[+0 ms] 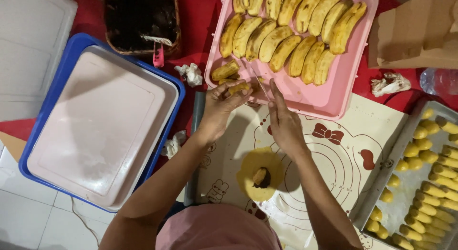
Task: Assembling pastry rolls by cutting bananas, spreading chocolate filling, and rolling them in dough on a silicone mat.
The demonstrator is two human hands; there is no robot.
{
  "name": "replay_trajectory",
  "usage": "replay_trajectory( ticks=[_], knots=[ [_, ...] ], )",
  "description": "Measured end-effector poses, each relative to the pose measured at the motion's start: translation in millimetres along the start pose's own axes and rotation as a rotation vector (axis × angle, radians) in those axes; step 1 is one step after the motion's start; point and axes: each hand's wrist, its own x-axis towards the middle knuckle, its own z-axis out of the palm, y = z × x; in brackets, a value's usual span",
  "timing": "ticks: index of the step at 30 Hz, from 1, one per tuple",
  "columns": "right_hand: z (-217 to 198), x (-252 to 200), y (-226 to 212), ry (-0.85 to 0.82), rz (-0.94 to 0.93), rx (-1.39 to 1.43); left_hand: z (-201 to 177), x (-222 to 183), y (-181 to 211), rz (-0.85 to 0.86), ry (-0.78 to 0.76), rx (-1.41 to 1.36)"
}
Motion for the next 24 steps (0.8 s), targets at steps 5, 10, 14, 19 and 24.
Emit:
replay_trajectory(
  ticks=[5, 10, 14, 19, 24],
  knots=[
    [42.1, 62.2, 97.6, 0.179, -0.16, -0.474, 11.8, -25.3, 25.1, -0.058, 0.004, -0.04],
    [39.5, 90.6, 126.6, 0.475, -0.423, -0.664, -0.6, -44.3, 17.2, -0.083, 0.068, 0.014],
    [31.6, 59.4, 107.4, 0.524, -0.455, -0.531, -12.0, -67.7, 13.3, -0.072, 0.097, 0.077],
    [21.8, -49.9, 46.2, 0.148, -0.169, 0.307, 12.1, -120.6, 24.5, -0.076, -0.003, 0.182],
    [39.6, -113.1, 53.1, 0.029, 0.039, 0.866, 9.7, -146.8, -2.2, 0.014, -0.314, 0.636]
  ],
)
